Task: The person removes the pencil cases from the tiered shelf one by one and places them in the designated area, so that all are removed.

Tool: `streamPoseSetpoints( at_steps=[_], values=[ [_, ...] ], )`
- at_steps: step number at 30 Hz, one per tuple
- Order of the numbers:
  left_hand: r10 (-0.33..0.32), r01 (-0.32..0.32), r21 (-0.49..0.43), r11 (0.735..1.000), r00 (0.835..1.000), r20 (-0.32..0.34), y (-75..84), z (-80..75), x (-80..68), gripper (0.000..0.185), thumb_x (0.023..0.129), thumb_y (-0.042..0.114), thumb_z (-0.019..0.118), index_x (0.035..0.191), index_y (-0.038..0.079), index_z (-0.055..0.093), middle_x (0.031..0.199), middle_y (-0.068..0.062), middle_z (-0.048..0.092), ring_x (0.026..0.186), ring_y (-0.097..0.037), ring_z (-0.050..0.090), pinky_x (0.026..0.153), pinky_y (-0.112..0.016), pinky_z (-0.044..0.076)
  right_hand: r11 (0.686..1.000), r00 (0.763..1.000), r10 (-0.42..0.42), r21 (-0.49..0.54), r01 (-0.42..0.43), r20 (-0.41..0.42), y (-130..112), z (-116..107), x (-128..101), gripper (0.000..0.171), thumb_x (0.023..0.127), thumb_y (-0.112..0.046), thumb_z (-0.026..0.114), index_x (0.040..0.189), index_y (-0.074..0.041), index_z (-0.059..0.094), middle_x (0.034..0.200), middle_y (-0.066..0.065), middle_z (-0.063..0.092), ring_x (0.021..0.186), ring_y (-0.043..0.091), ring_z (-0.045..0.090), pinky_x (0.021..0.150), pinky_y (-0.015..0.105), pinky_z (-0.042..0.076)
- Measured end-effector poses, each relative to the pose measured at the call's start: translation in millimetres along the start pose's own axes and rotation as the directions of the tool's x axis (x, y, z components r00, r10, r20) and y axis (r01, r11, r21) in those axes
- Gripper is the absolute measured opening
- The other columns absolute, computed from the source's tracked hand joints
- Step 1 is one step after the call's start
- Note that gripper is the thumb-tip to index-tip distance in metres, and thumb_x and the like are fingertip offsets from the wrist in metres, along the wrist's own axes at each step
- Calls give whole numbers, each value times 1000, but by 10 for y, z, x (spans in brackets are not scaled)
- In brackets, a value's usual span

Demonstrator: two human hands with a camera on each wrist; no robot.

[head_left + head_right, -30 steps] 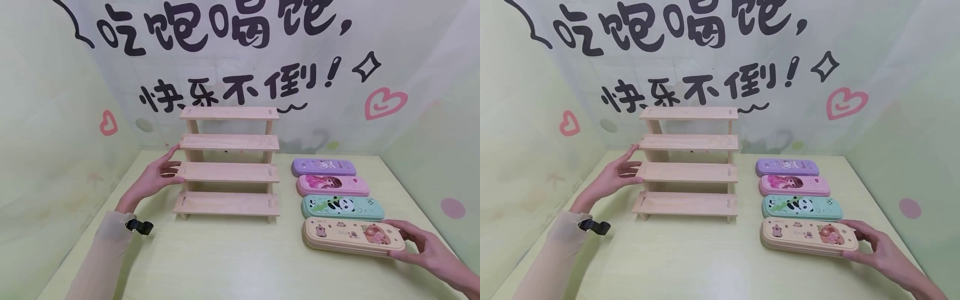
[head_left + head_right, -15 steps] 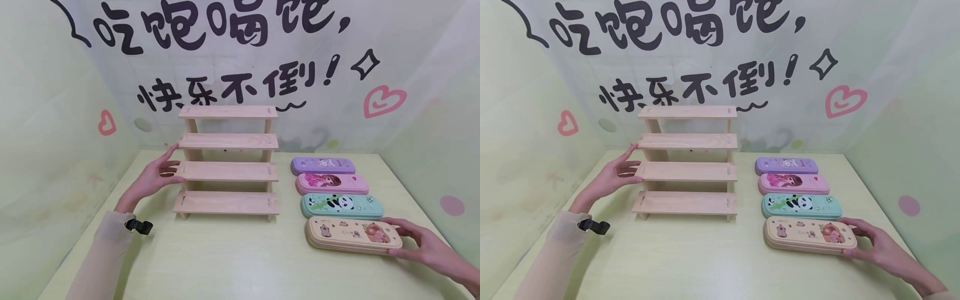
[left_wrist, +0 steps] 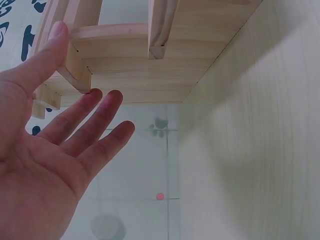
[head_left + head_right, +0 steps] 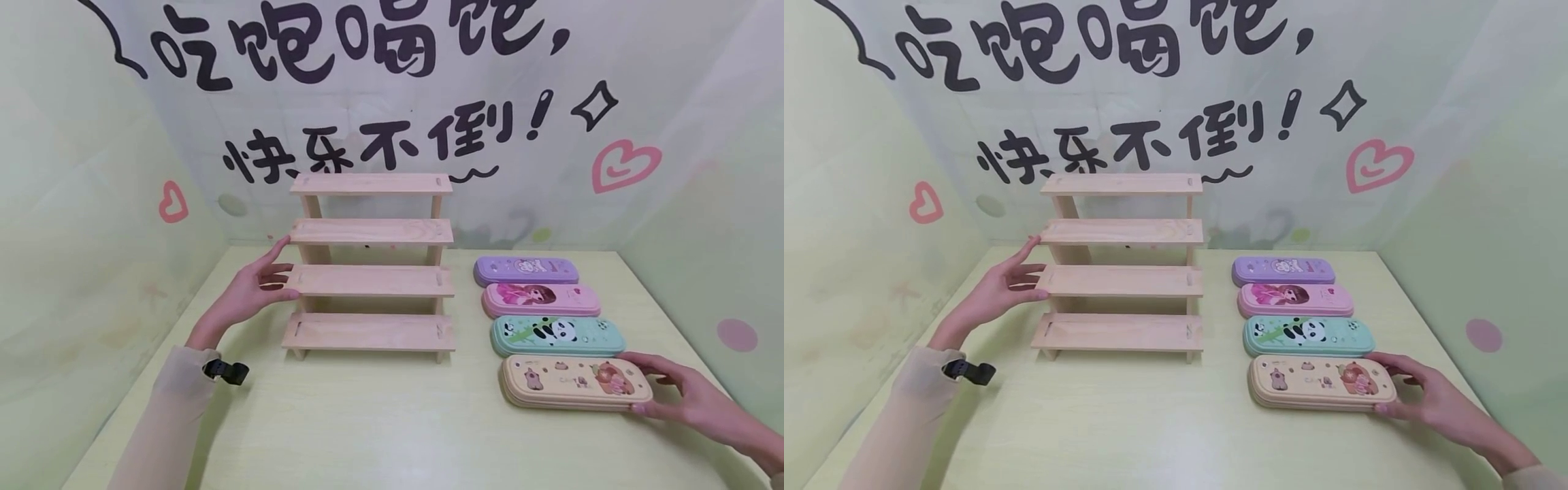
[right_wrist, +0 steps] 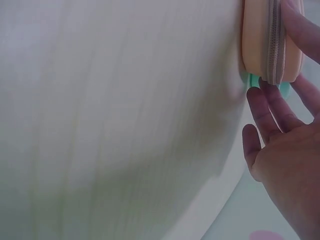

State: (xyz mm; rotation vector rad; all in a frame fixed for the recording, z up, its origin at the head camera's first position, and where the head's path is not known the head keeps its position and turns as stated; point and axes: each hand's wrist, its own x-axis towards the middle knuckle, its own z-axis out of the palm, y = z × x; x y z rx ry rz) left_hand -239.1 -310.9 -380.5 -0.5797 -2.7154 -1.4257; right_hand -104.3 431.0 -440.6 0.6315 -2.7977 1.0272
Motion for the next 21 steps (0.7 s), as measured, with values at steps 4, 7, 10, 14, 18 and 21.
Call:
streamPoseSetpoints(
  at_steps=[4,7,10,14,18,21],
  values=[
    [1,-1,4,1000,1000,1,3,-3,14,105,91,17,86,168,45,19,147,-28,56,126,-44,63,106,-60,50,1000,1000,7,2,-7,0,21,-2,-6,76,75,-4,92,145,-8,62,130,-20,65,110,-5,53,83,11,40],
    [4,-4,3,1000,1000,2,2,-2,14,105,92,17,86,168,45,19,147,-28,56,126,-43,63,105,-57,51,1000,1000,7,5,-7,1,29,-3,-14,76,75,-3,92,145,-8,62,130,-20,65,110,-5,53,83,11,40],
    [5,-5,0,1000,1000,4,-3,-1,10,105,92,17,86,168,45,18,147,-28,56,127,-42,63,105,-54,52,1000,1000,2,5,-2,3,33,-1,-18,76,75,-3,91,145,-8,61,131,-20,64,110,-5,53,84,11,40],
    [6,-6,1,1000,1000,6,-9,1,1,105,92,17,86,168,44,18,147,-28,56,126,-42,63,105,-51,53,1000,1000,-4,11,4,1,34,5,-19,76,75,-2,91,145,-7,61,132,-21,63,112,-6,53,83,12,40],
    [12,-12,11,1000,1000,6,-17,5,4,106,92,17,85,168,44,17,147,-29,56,125,-43,64,104,-49,54,1000,1000,1,10,-1,0,21,-4,-30,81,74,-2,92,148,-6,59,131,-21,63,110,-5,54,82,13,42],
    [11,-11,13,1000,1000,7,-21,13,10,106,92,17,85,168,45,17,147,-29,56,126,-43,63,105,-53,53,1000,1000,4,-10,-5,-4,2,-60,-50,87,73,-1,93,151,-8,55,130,-22,62,107,-3,56,75,19,45]
  ],
)
